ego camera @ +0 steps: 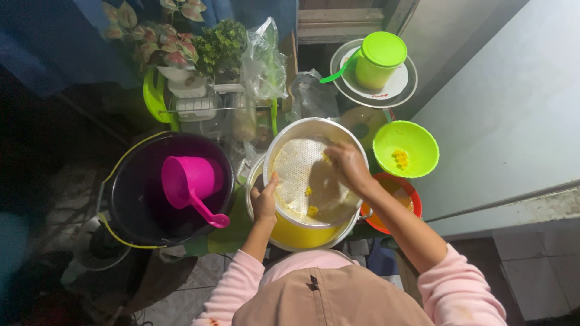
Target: The person pours a yellow liquid from a green bowl into a sieve placed over a pot, then uses their hand to press the contents through the sieve. They repeat this process with a red bowl containing an orange liquid, pressing the solids through the sieve into the pot.
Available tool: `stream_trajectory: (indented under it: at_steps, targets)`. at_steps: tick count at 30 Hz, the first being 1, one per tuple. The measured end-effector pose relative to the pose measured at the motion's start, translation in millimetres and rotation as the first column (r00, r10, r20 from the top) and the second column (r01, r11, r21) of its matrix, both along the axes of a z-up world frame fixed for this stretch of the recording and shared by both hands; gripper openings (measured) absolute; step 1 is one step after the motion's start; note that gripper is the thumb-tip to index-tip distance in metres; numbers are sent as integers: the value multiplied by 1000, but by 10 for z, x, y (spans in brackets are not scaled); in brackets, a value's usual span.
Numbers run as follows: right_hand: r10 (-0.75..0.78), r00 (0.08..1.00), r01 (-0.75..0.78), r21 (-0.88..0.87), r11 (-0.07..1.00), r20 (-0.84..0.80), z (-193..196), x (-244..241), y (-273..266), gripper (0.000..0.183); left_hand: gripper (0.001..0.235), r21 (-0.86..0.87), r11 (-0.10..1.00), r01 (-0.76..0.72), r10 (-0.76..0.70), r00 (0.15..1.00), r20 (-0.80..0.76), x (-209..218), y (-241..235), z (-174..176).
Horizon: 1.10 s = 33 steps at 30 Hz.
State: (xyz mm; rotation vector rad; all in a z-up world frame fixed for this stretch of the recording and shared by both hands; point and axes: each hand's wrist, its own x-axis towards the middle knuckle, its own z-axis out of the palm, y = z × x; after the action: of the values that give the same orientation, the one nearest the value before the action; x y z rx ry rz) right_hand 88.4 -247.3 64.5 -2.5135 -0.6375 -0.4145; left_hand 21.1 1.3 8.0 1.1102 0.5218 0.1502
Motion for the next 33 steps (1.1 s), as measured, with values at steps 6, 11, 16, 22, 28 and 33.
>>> stream_trajectory:
  at_steps: [6,11,16,22,28,33]
  targets:
    - [-42,999,43,-32,999,25,-226,-14,131,36,43,-69,998,9,-3,996,91,-49,-40,57]
    - [264,947,-267,9,964,-183,-47,-681,533,32,44,-101,994,-37,40,999,36,-19,-50,31]
    - [554,800,-543,116,832,-229,447,-928,603,4,45,-87,995,-48,46,999,-28,41,-45,0]
    - [478,733,-567,-47,822,-485,715,-869,254,11,45,-107,994,28,-23,999,49,43,28,34]
    - [285,809,-421,-170,891,-514,653,-715,-101,12,43,-90,995,49,-46,998,34,52,16,65]
    - [337,899,-367,-61,928,-279,590,-409,-168,9,41,-78,992,95,-86,990,109,53,-26,79]
